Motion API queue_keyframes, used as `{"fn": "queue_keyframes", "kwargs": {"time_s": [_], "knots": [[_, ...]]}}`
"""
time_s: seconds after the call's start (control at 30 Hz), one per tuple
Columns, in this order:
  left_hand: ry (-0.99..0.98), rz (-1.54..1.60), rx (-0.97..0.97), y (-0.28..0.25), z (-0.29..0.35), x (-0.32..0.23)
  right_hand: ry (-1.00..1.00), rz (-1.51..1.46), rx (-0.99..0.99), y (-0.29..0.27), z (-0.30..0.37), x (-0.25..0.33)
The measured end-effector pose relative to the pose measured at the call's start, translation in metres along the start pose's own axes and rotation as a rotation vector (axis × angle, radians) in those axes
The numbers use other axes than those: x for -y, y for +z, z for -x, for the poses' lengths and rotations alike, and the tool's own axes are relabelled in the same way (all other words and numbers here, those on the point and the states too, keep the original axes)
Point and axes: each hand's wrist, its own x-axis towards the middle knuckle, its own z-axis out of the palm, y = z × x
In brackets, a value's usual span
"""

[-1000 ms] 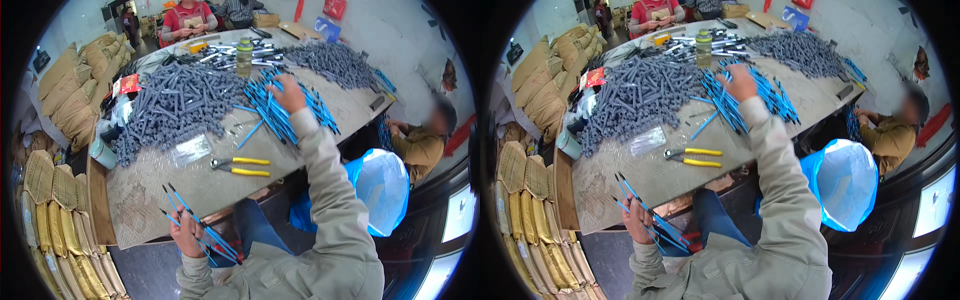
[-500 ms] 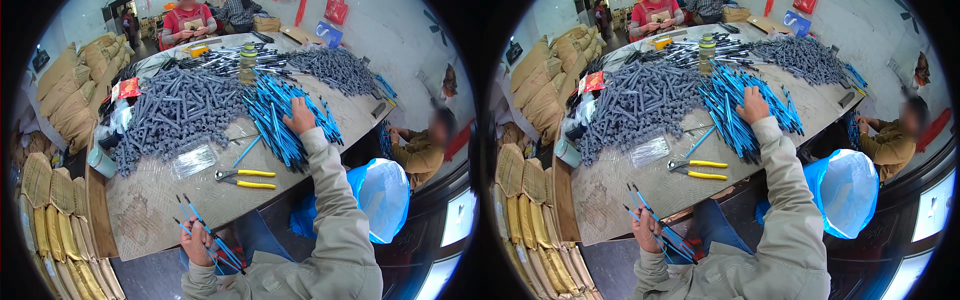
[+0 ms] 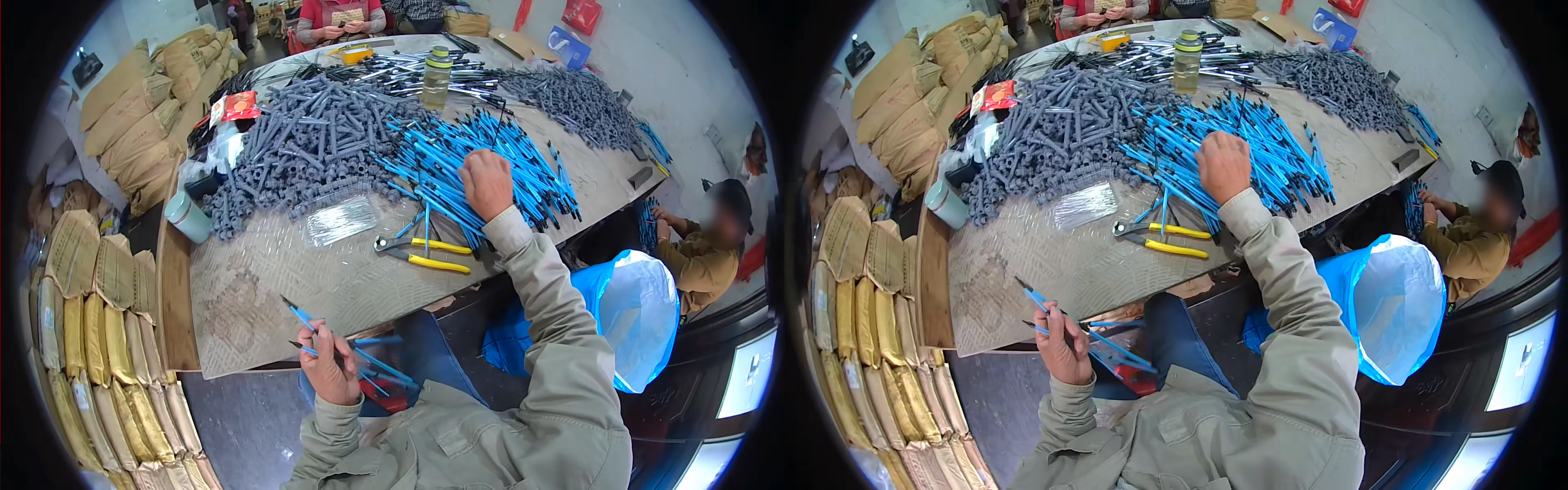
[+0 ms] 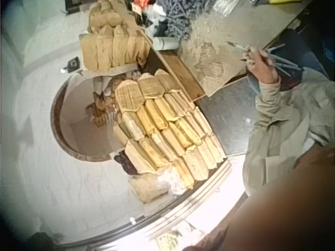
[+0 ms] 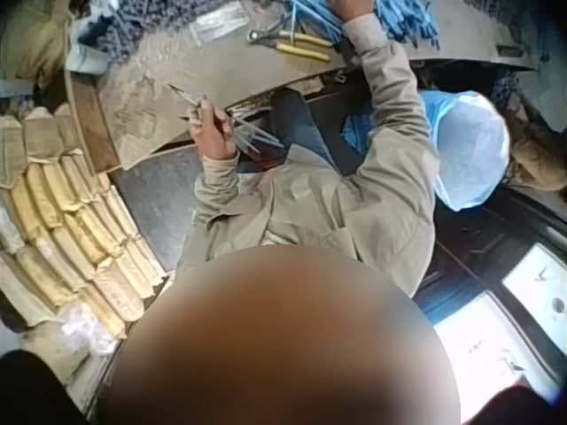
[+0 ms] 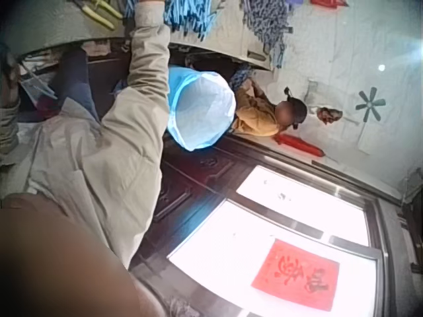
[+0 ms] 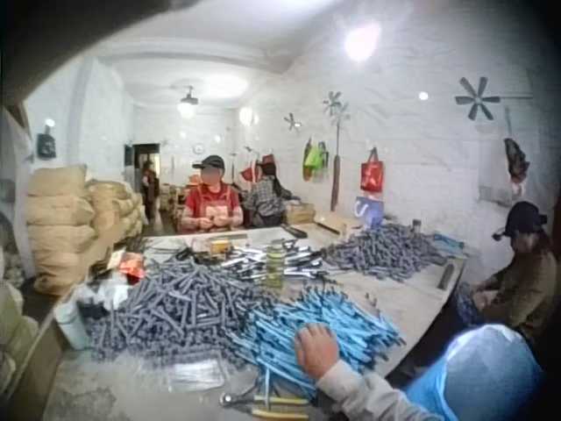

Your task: The person assembles blue rod components into a circular plastic base, securing them with pliers.

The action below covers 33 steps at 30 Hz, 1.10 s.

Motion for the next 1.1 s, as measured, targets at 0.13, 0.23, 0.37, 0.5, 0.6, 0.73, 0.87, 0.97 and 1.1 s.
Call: {"fn": "queue_keyframes", "kwargs": {"time_s": [0.13, 0.23, 0.37, 0.5, 0.6, 0.73, 0.87, 0.97, 1.1], "knots": [[-0.021, 0.008, 0.132, -0.008, 0.007, -0.001, 0.305, -0.104, -0.068, 0.003, -0.004, 0.005], [-0.051, 0.001, 0.194, -0.007, 0.010, -0.005, 0.124, -0.099, -0.167, 0.004, -0.013, 0.015], [0.013, -0.141, 0.226, -0.022, 0.013, 0.001, 0.162, -0.253, -0.262, -0.006, -0.018, 0.028], [0.073, -0.205, 0.119, -0.022, 0.019, -0.019, 0.349, -0.785, -0.247, -0.036, 0.002, 0.058], [0.258, -0.253, -0.040, -0.042, 0.005, -0.050, 0.355, -0.881, -0.125, -0.066, 0.043, 0.087], [0.133, -0.358, 0.107, -0.030, 0.002, -0.066, 0.560, -1.151, -0.059, -0.097, 0.101, 0.142], [0.105, -0.255, 0.113, -0.020, -0.003, -0.048, 0.561, -1.278, 0.034, -0.097, 0.144, 0.182], [0.128, -0.099, 0.086, -0.005, 0.004, -0.045, 0.596, -1.370, 0.128, -0.096, 0.166, 0.198], [0.211, -0.056, 0.061, 0.001, 0.001, -0.034, 0.379, -1.158, 0.234, -0.095, 0.183, 0.207]]}}
